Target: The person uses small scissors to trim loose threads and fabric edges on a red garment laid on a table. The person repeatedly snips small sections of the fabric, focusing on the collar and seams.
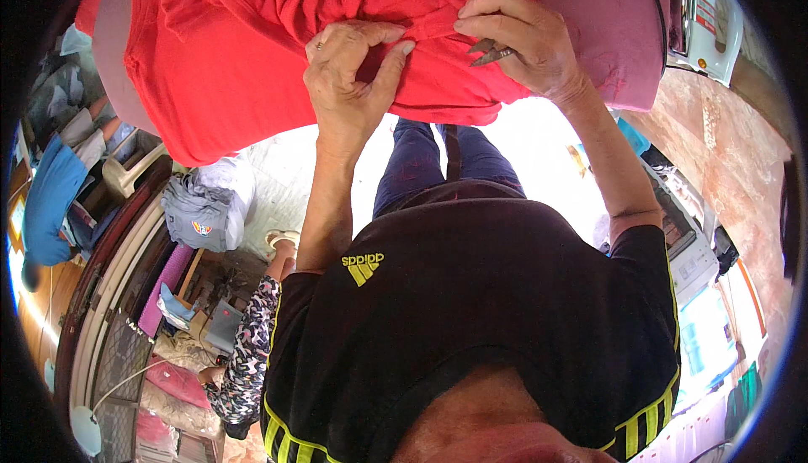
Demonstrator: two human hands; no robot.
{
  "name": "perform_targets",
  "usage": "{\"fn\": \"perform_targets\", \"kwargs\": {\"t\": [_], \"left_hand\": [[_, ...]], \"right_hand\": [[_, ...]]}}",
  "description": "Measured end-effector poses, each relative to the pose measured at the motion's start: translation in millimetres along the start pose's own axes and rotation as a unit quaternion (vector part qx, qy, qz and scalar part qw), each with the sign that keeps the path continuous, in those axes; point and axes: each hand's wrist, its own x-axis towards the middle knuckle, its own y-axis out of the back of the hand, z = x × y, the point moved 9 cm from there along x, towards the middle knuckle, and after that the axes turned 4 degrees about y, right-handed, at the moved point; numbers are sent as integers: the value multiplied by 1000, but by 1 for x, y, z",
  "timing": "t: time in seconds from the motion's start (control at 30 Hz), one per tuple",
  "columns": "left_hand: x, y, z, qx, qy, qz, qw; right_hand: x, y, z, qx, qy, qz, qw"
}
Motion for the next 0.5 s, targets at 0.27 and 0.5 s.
{"fn": "perform_targets", "kwargs": {"t": [0.27, 0.5], "left_hand": [[3, -12, 20, 83, -55, -34, 994], [-1, 1, -11, -80, -7, 15, 997]], "right_hand": [[1, -5, -1, 8, 4, 40, 999], [1, -6, 0, -4, -11, 44, 999]]}}
